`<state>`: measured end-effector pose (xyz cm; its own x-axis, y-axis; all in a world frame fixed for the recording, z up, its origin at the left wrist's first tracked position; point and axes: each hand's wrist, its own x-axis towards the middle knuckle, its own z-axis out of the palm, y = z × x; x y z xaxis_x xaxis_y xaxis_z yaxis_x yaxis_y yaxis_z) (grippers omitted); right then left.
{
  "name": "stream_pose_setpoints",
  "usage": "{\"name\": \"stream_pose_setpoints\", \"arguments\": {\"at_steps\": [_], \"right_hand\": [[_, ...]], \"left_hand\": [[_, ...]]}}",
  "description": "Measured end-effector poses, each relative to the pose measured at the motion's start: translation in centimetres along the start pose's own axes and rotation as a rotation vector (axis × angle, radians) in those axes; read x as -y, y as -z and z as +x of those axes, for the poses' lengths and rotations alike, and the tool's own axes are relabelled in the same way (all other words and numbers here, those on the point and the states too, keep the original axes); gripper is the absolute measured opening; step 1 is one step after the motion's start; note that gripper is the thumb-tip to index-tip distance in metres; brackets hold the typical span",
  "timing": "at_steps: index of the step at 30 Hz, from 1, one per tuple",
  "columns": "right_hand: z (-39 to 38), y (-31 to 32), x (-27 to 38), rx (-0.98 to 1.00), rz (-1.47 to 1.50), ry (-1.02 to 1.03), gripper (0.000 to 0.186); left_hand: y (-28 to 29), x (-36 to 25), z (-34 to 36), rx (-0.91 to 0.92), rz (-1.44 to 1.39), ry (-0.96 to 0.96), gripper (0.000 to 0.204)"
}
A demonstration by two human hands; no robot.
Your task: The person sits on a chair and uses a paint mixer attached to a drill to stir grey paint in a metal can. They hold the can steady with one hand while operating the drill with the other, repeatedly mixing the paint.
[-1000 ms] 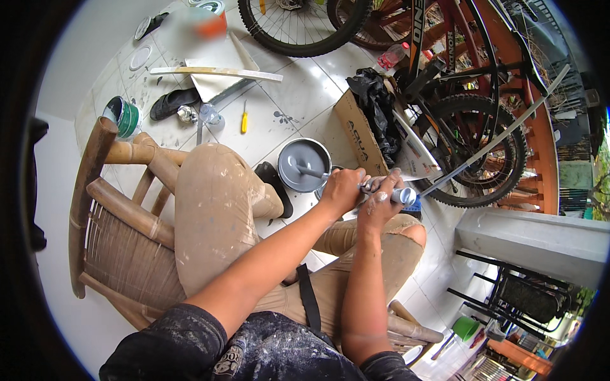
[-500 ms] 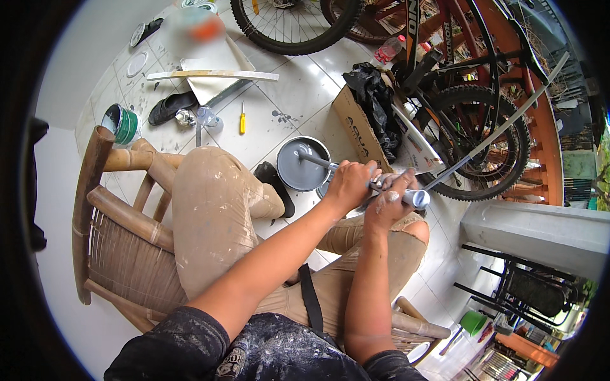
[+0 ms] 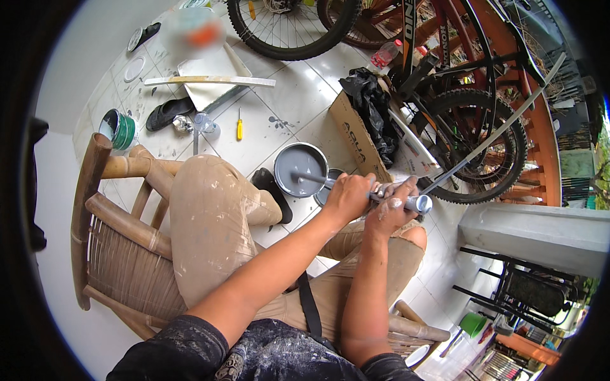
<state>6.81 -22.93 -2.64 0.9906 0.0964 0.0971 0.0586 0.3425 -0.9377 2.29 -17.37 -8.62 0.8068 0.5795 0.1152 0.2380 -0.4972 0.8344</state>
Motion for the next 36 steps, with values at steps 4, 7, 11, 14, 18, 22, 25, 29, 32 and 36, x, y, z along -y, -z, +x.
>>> {"name": "stream_pose_setpoints", "arguments": {"at_steps": [4, 7, 11, 14, 18, 22, 25, 29, 32, 36], "right_hand": [[0.14, -0.08, -0.2, 0.038, -0.232, -0.048, 0.035], [0.14, -0.02, -0.33, 0.001, -0.087, -0.079, 0.037], [0.1, 0.0, -0.27, 0.035, -0.126, -0.016, 0.037], [0.14, -0.1, -0.39, 0.013, -0.224, -0.027, 0.037], [0.11, -0.23, -0.5, 0.007, -0.102, -0.05, 0.035], [0.2, -0.22, -0.46, -0.014, -0.171, -0.032, 0.036], [0.09, -0.29, -0.34, -0.015, -0.064, -0.038, 0.035], [-0.03, -0.51, -0.22, -0.036, -0.168, -0.022, 0.036], [-0.06, -0.59, -0.29, 0.009, -0.098, -0.055, 0.038], [0.16, -0.65, -0.14, -0.02, -0.086, -0.018, 0.036]], "left_hand": [[0.07, 0.01, 0.11, 0.018, -0.052, 0.031, 0.017], [0.01, 0.1, -0.05, 0.12, -0.042, 0.11, 0.021], [0.18, 0.0, 0.03, -0.119, -0.135, -0.05, 0.019], [0.46, 0.0, 0.11, 0.149, 0.016, 0.15, 0.018], [0.43, -0.36, 0.04, -0.063, -0.07, -0.018, 0.022], [0.18, 0.13, 0.25, 0.109, -0.002, 0.131, 0.014], [-0.28, 0.03, 0.27, -0.02, -0.019, 0.053, 0.016], [-0.28, 0.0, 0.2, -0.003, -0.047, 0.04, 0.016], [-0.06, -0.06, 0.3, 0.034, -0.045, 0.071, 0.015], [0.22, -0.31, 0.62, -0.056, -0.073, 0.01, 0.01]]}}
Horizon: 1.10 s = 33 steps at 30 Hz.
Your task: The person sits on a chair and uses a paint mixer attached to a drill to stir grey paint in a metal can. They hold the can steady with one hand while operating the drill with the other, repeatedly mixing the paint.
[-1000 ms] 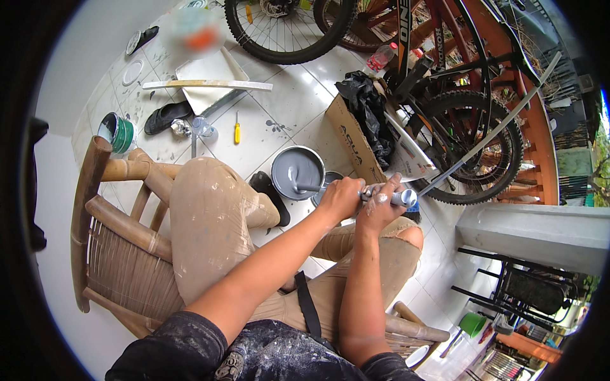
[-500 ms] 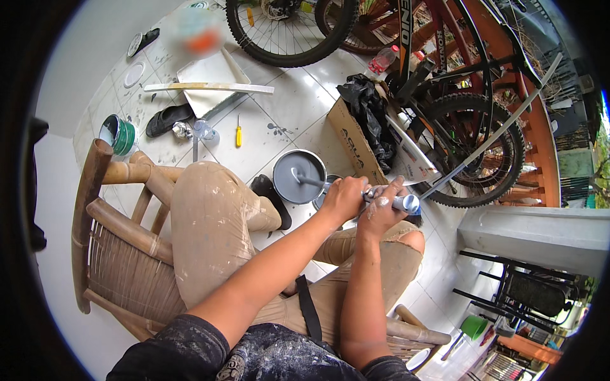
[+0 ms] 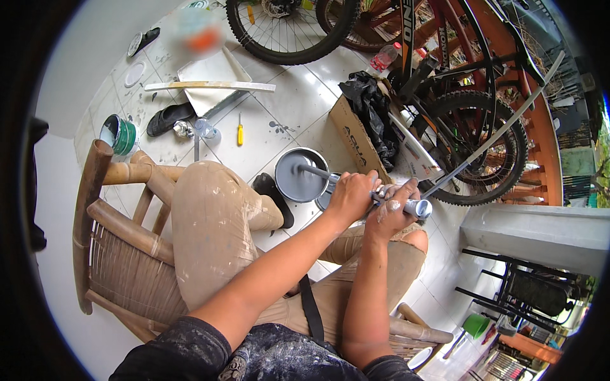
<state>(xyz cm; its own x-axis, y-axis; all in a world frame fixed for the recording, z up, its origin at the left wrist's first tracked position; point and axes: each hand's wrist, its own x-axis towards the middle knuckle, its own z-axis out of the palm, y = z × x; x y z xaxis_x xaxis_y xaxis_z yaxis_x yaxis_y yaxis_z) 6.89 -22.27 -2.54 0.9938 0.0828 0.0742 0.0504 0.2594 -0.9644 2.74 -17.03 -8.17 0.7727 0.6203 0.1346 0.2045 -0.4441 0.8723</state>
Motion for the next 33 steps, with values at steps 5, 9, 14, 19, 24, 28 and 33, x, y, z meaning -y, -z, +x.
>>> {"name": "stream_pose_setpoints", "arguments": {"at_steps": [5, 9, 14, 19, 24, 28, 33], "right_hand": [[0.3, 0.1, 0.1, -0.014, -0.022, -0.002, 0.035], [0.4, 0.2, 0.2, -0.008, -0.066, 0.013, 0.035], [0.6, 0.5, 0.0, -0.015, 0.035, -0.041, 0.035], [0.7, 0.6, -0.1, -0.007, -0.176, -0.007, 0.037], [0.9, 0.9, 0.0, -0.006, 0.009, -0.032, 0.038], [1.0, 0.8, 0.3, -0.004, -0.099, 0.03, 0.034], [0.7, 0.5, 0.9, 0.008, 0.002, -0.007, 0.037]], "left_hand": [[-0.1, 0.2, 0.5, 0.077, 0.014, 0.009, 0.012], [-0.4, 0.1, 0.4, 0.063, -0.007, -0.009, 0.015], [-0.5, 0.0, 0.3, 0.157, 0.064, 0.024, 0.013], [-0.5, 0.2, 0.5, 0.141, -0.032, 0.029, 0.014], [-0.6, 0.1, 0.4, 0.111, -0.015, 0.017, 0.011], [-0.4, -0.3, 0.4, 0.132, -0.044, 0.012, 0.014], [-0.5, -0.8, 0.4, 0.063, 0.021, 0.014, 0.014]]}}
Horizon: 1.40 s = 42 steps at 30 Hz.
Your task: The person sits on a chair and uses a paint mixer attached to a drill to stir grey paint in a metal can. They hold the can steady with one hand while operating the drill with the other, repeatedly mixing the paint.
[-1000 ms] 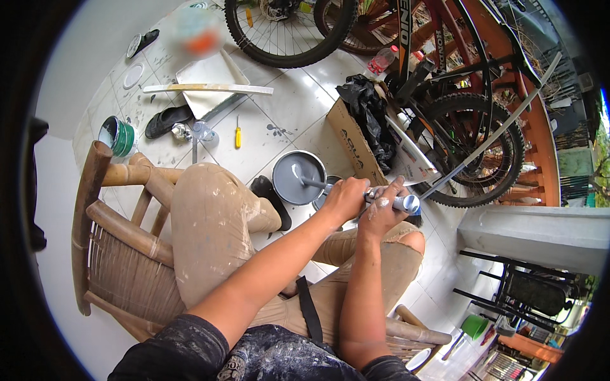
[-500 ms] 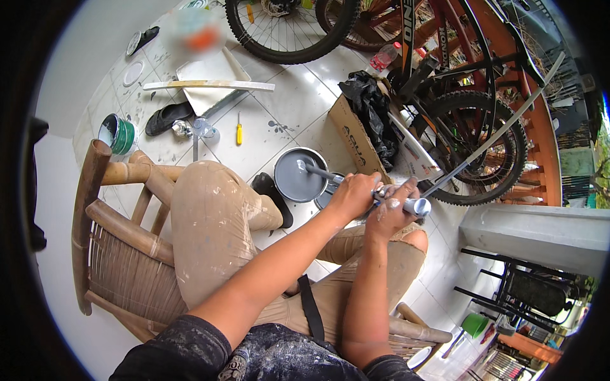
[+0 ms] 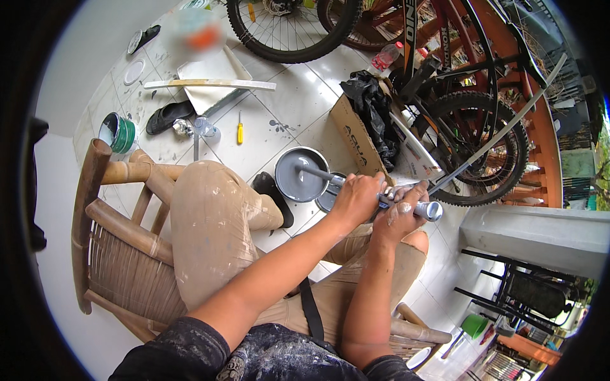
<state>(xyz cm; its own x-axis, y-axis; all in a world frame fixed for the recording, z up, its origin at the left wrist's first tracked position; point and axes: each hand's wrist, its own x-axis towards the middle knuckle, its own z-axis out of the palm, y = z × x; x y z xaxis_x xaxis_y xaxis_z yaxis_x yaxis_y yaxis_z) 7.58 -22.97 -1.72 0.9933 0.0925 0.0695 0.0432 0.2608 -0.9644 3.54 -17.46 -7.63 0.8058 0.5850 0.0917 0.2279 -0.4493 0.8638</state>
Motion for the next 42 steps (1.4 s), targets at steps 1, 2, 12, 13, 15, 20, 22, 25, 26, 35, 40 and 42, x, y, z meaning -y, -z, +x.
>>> {"name": "stream_pose_setpoints", "arguments": {"at_steps": [1, 2, 12, 13, 15, 20, 22, 25, 26, 35, 40, 42], "right_hand": [[0.1, -0.1, 0.1, -0.008, 0.015, 0.096, 0.039], [0.0, -0.2, 0.0, 0.031, -0.051, 0.071, 0.04], [0.5, 0.7, 0.1, 0.007, -0.086, -0.002, 0.037], [0.5, 0.7, 0.1, 0.03, -0.142, -0.106, 0.036], [0.5, 0.9, 0.1, 0.04, -0.109, 0.023, 0.037], [0.6, 0.8, 0.2, 0.018, -0.11, 0.04, 0.038], [0.6, 0.7, 0.3, 0.019, -0.217, -0.058, 0.039], [0.4, 0.5, 0.7, 0.018, 0.02, 0.132, 0.038], [0.3, 0.4, 0.8, 0.042, 0.043, 0.175, 0.038], [0.3, 1.0, 0.6, 0.051, -0.014, 0.025, 0.034], [0.5, 1.2, 0.2, -0.006, -0.123, 0.017, 0.036], [0.5, 1.1, 0.2, 0.019, -0.059, 0.019, 0.036]], "left_hand": [[-0.1, 0.0, 0.0, -0.079, -0.031, -0.073, 0.013], [-0.1, 0.1, 0.0, -0.055, -0.05, -0.035, 0.017], [0.0, -0.4, -0.5, 0.072, -0.006, 0.054, 0.019], [0.1, -0.4, -0.5, 0.139, 0.037, 0.139, 0.019], [0.1, -0.7, -0.5, 0.042, -0.026, 0.057, 0.016], [-0.1, -0.7, -0.5, 0.034, -0.03, 0.037, 0.017], [-0.2, -0.8, -0.5, 0.121, -0.034, 0.165, 0.017], [-0.4, -1.0, -0.4, -0.014, -0.059, -0.032, 0.015], [-0.4, -0.9, -0.3, -0.115, -0.067, -0.104, 0.016], [-0.3, -1.2, -0.7, -0.01, 0.09, -0.007, 0.014], [-0.1, -1.0, -0.5, 0.103, 0.002, 0.062, 0.013], [-0.1, -1.0, -0.6, 0.157, 0.038, 0.066, 0.014]]}}
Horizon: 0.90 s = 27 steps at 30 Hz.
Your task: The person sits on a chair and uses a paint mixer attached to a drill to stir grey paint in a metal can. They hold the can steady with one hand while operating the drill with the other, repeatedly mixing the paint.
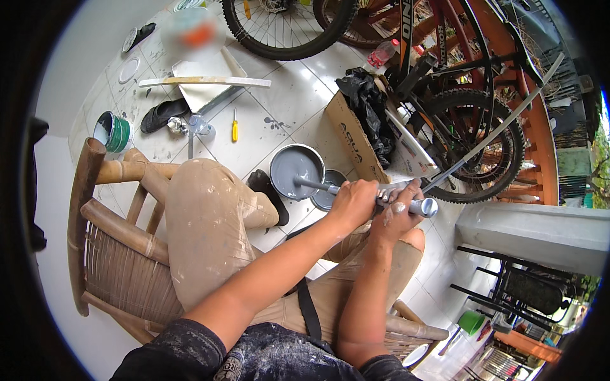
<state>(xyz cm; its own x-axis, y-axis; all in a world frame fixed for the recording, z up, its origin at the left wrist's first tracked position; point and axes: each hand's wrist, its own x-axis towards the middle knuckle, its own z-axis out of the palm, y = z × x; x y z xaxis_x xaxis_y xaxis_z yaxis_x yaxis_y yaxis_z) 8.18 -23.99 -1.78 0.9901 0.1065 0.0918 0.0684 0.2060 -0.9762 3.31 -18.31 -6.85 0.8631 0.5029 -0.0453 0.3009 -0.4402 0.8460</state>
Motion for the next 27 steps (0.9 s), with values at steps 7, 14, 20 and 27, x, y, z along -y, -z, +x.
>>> {"name": "stream_pose_setpoints", "arguments": {"at_steps": [7, 14, 20, 27], "right_hand": [[0.0, -0.4, 0.3, -0.04, -0.057, -0.004, 0.036], [-0.1, -0.4, 0.1, -0.002, -0.156, 0.005, 0.039], [-0.5, 0.0, -0.7, -0.049, -0.038, 0.021, 0.041], [-0.9, 0.3, -1.8, -0.071, -0.086, -0.047, 0.038]], "left_hand": [[0.2, -0.1, 0.1, 0.019, -0.043, 0.057, 0.01], [0.0, 0.1, -0.2, -0.1, -0.03, -0.016, 0.017], [-0.6, 0.9, -0.2, -0.189, 0.014, -0.094, 0.01], [-1.1, 2.3, -0.9, -0.001, -0.003, 0.005, 0.009]]}}
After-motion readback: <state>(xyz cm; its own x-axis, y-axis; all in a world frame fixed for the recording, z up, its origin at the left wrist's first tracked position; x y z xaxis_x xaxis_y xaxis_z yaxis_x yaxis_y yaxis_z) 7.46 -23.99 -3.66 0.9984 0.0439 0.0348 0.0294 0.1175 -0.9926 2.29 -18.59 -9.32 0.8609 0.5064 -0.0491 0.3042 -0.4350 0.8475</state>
